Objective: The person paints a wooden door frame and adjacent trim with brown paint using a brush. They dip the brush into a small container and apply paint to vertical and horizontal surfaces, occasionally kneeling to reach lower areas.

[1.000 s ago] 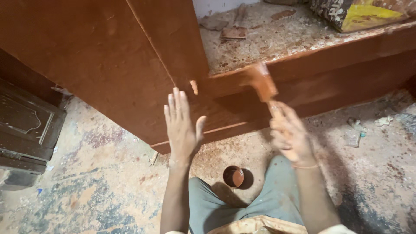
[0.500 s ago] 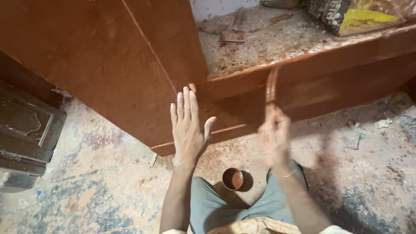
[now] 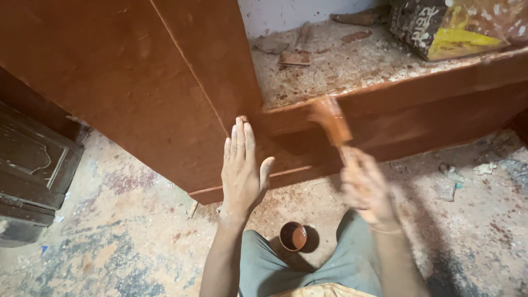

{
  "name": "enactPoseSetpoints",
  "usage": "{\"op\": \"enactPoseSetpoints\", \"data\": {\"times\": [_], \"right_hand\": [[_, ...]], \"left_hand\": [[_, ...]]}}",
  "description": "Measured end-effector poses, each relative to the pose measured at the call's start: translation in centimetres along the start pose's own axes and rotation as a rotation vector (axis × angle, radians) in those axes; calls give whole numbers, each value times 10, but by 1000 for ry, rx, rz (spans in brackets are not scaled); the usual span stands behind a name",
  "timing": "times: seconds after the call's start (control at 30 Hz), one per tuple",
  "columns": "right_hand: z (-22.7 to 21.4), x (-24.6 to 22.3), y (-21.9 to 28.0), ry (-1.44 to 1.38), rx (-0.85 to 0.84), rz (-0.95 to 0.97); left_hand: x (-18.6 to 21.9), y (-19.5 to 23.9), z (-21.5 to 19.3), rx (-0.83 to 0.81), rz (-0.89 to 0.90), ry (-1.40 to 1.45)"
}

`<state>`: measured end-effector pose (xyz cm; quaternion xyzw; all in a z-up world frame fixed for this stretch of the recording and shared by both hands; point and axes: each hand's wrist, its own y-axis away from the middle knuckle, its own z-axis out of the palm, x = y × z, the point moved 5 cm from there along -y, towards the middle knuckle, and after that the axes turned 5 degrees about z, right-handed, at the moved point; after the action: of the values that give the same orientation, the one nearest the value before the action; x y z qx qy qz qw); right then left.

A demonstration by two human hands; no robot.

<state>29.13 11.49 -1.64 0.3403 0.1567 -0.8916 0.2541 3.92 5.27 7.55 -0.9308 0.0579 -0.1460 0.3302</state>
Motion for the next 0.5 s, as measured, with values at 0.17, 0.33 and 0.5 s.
{"op": "enactPoseSetpoints", "data": {"times": [0.17,0.33,0.5], "right_hand": [[-38,-59,39,93,424,-328],[-30,-38,18,58,369,-374],[28,58,-16,182,63,-150]], "left_hand": [[3,-1,0,17,-7,-5],[4,-2,1,21,-8,-20],[4,-1,0,16,-30,-6]]}}
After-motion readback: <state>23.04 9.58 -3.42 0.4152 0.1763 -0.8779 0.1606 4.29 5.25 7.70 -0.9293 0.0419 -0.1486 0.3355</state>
